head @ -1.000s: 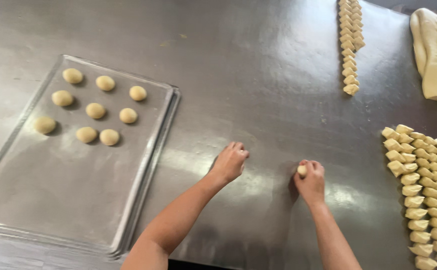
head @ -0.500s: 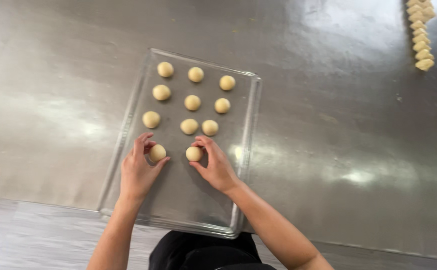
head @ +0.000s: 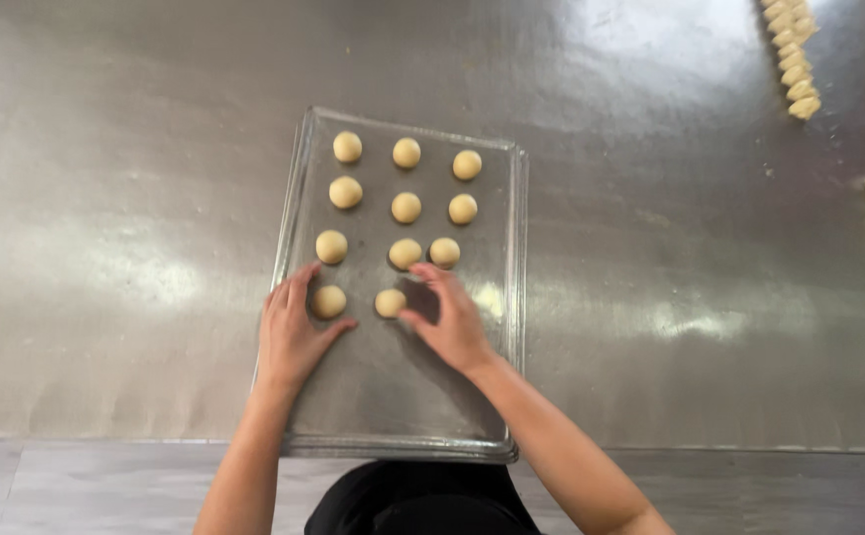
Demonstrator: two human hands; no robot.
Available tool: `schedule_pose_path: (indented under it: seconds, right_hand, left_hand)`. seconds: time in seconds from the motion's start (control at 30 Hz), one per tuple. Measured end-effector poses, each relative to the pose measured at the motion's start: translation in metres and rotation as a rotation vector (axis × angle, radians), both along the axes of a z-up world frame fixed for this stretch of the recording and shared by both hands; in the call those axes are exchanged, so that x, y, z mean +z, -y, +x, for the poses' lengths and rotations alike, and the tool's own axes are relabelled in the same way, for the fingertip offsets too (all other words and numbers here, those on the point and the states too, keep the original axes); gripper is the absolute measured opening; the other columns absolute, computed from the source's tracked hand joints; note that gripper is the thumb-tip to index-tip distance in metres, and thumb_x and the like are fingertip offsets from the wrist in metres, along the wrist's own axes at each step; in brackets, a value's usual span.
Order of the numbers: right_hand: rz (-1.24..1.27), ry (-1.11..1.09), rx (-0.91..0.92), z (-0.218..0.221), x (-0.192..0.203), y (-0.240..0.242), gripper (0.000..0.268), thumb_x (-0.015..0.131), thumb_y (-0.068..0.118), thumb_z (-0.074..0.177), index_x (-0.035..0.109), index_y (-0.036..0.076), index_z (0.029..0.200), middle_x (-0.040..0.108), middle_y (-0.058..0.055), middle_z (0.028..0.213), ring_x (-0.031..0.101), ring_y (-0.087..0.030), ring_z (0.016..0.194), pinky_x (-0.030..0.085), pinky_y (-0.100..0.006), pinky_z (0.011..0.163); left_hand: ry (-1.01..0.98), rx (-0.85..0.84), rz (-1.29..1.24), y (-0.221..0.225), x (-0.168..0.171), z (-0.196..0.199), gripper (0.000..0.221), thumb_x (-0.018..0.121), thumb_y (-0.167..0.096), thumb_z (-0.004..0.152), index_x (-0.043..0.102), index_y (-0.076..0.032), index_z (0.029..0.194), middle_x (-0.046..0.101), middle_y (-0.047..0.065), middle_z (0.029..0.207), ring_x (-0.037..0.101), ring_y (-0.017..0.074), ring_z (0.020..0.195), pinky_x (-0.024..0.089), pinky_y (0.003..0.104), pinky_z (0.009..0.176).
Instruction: The person picks up pieces of dough from a large pile on a metal table and rolls them into balls by hand. The person places the finished dough balls onto a metal tray.
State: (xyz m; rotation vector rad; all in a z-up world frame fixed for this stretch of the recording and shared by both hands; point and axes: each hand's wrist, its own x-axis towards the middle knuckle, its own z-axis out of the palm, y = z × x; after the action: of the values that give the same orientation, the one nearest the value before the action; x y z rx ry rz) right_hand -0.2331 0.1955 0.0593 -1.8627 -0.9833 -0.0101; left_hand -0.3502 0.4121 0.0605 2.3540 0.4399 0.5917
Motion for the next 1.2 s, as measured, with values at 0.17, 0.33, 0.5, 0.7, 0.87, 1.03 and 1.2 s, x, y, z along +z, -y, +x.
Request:
schedule_pose_path:
  seconds: [0.17, 0.33, 0.5, 0.7, 0.87, 1.03, 1.2]
  right_hand:
    - [-0.226, 0.212, -0.298, 0.05, -0.008, 0.014, 0.048, 0.081, 0.013, 0.085, 0.061, 0.009, 0.129, 0.062, -0.013, 0.127, 0.064, -0.034, 0.113, 0.054, -0.04, 0.093]
    - [-0.276, 0.231, -0.247, 0.062, -0.01, 0.001, 0.041, 0.081, 0.015, 0.081, 0.066, 0.01, 0.119, 0.062, -0.011, 0.119, 0.064, -0.032, 0.109, 0.053, -0.042, 0.088]
    - [-0.229, 0.021, -0.277, 0.068, -0.003, 0.013, 0.029, 0.078, 0.015, 0.09, 0.068, 0.012, 0.116, 0.063, -0.007, 0.121, 0.068, -0.028, 0.105, 0.056, -0.039, 0.088]
    - [-0.299, 0.204, -0.25, 0.054, 0.001, 0.031, 0.038, 0.08, 0.013, 0.084, 0.068, 0.013, 0.12, 0.063, -0.011, 0.125, 0.061, -0.034, 0.117, 0.051, -0.043, 0.097]
    - [-0.189, 0.093, -0.26, 0.052, 0.024, 0.06, 0.051, 0.079, 0.014, 0.081, 0.062, 0.01, 0.129, 0.058, -0.015, 0.125, 0.06, -0.034, 0.111, 0.048, -0.045, 0.096]
    - [-0.135, 0.06, -0.462, 0.076, 0.02, 0.163, 0.026, 0.072, 0.01, 0.093, 0.065, 0.008, 0.118, 0.064, -0.011, 0.122, 0.065, -0.029, 0.107, 0.049, -0.041, 0.097]
    - [-0.118, 0.04, -0.683, 0.142, -0.007, 0.337, 0.022, 0.07, 0.01, 0.094, 0.065, 0.005, 0.115, 0.065, -0.012, 0.113, 0.066, -0.027, 0.103, 0.052, -0.039, 0.092]
  left_hand:
    - [0.081, 0.019, 0.065, 0.016, 0.009, -0.017, 0.088, 0.094, -0.028, 0.063, 0.053, -0.011, 0.139, 0.054, 0.011, 0.144, 0.048, 0.034, 0.135, 0.038, 0.049, 0.112]
    - [0.079, 0.012, 0.1, 0.036, 0.018, -0.017, 0.076, 0.092, -0.027, 0.062, 0.059, -0.014, 0.13, 0.056, 0.008, 0.139, 0.046, 0.0324, 0.137, 0.036, 0.05, 0.111]
    - [0.082, -0.02, 0.088, 0.057, 0.025, -0.018, 0.065, 0.09, -0.024, 0.065, 0.063, -0.015, 0.124, 0.057, 0.006, 0.135, 0.045, 0.0323, 0.136, 0.035, 0.051, 0.11]
    - [0.103, -0.113, 0.043, 0.089, 0.034, 0.0, 0.058, 0.089, -0.022, 0.067, 0.065, -0.015, 0.12, 0.059, 0.004, 0.132, 0.048, 0.0306, 0.134, 0.036, 0.05, 0.107]
    - [0.09, -0.22, 0.023, 0.135, 0.045, 0.025, 0.057, 0.088, -0.021, 0.065, 0.066, -0.015, 0.118, 0.059, 0.005, 0.129, 0.05, 0.0316, 0.127, 0.038, 0.049, 0.103]
    - [0.029, -0.487, -0.019, 0.198, 0.041, 0.079, 0.049, 0.086, -0.02, 0.07, 0.067, -0.015, 0.115, 0.061, 0.004, 0.126, 0.054, 0.031, 0.122, 0.042, 0.046, 0.097]
    - [0.077, -0.709, -0.007, 0.302, 0.038, 0.171, 0.038, 0.08, -0.016, 0.077, 0.067, -0.014, 0.113, 0.062, 0.007, 0.126, 0.054, 0.0313, 0.12, 0.045, 0.045, 0.097]
